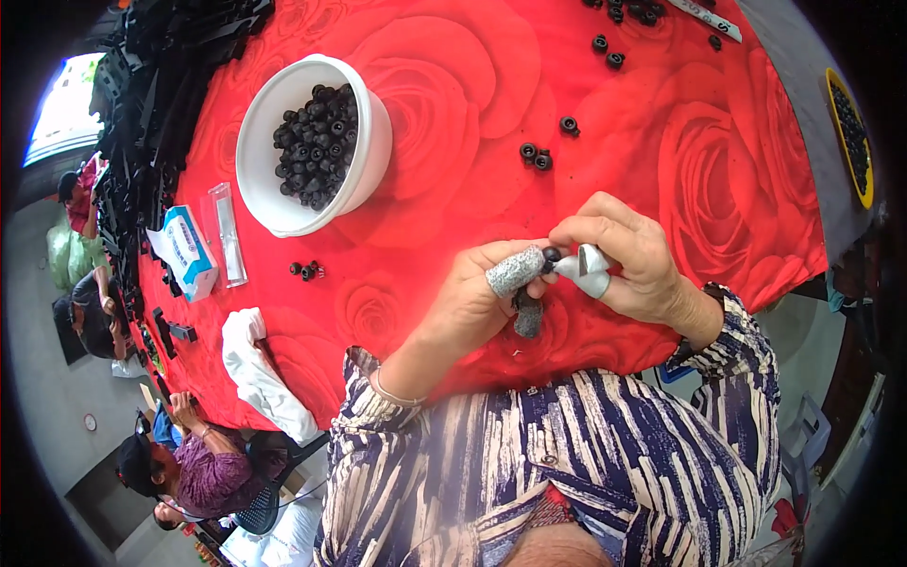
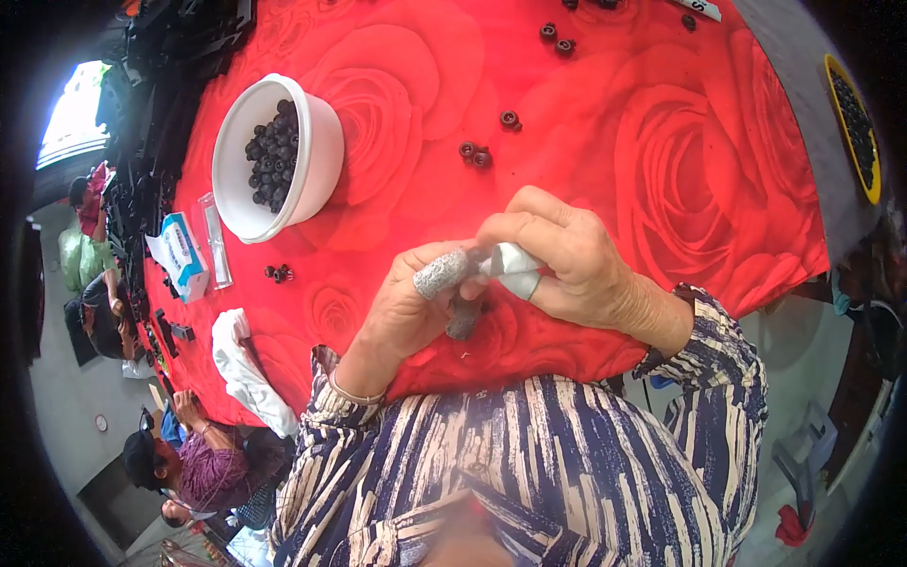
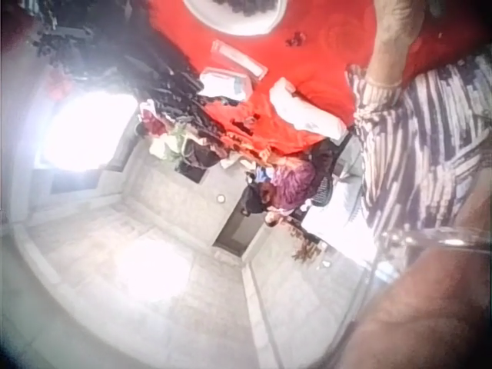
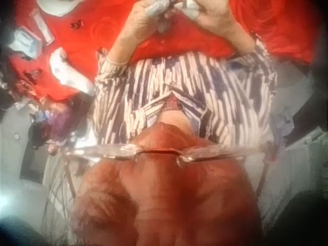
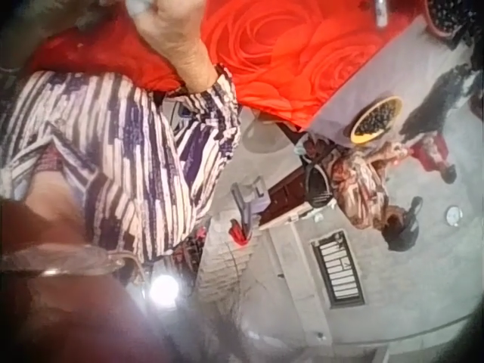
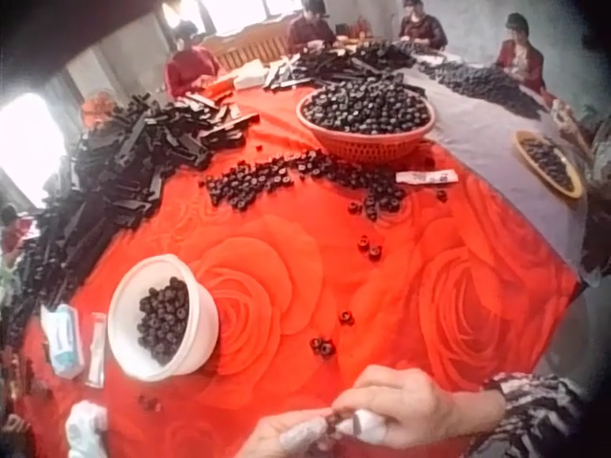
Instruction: The person takes small black plastic components from a bowl, trims them using a small blade held by hand, and places the finished pieces onto the table.
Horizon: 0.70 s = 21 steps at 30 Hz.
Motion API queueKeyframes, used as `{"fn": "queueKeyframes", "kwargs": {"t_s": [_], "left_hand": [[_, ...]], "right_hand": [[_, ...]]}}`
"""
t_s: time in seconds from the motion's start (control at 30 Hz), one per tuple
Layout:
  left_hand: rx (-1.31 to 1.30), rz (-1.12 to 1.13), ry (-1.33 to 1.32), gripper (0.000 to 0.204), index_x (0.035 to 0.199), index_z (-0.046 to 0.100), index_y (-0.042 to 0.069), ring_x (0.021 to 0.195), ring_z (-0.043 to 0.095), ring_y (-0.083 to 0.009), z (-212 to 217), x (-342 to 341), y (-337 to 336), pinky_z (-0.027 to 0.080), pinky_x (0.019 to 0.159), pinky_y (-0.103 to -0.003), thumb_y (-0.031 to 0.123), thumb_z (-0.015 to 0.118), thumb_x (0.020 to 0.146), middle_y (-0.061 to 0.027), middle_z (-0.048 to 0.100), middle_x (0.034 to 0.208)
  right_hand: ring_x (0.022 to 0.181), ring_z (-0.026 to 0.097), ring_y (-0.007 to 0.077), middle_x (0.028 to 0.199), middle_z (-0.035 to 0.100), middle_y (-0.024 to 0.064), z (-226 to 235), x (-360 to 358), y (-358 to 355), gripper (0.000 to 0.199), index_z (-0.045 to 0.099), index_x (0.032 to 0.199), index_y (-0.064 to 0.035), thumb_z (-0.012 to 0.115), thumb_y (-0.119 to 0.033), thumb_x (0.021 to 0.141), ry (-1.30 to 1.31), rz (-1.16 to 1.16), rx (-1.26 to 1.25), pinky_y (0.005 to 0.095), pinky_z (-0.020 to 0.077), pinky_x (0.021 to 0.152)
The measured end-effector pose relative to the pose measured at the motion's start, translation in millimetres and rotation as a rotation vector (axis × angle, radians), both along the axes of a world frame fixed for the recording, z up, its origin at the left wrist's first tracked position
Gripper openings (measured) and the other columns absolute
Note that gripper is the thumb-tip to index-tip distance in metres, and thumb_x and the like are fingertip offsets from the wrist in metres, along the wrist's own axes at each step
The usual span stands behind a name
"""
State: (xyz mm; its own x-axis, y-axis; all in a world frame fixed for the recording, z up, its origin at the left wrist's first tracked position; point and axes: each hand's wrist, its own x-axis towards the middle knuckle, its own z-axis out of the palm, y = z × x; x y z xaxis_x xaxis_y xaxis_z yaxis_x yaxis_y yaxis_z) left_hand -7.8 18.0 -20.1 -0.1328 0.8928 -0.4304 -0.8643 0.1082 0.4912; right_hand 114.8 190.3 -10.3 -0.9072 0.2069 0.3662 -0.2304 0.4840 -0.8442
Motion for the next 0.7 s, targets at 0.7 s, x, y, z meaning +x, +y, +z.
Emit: {"fn": "queueKeyframes", "kwargs": {"t_s": [0.7], "left_hand": [[-0.139,-0.143,0.284,0.026,0.11,0.064,0.0,0.064,0.062,-0.0117,23.2,0.1,-0.5,0.05,0.046,-0.024,0.013,0.063,0.088,-0.0081,0.067,0.083]], "right_hand": [[0.057,0.055,0.0195,0.071,0.052,0.0064,2.7,2.7,-2.0,0.043,0.064,0.101,0.0028,0.072,-0.005,0.059,0.166,0.11,0.232,0.0306,0.0431,0.048]]}}
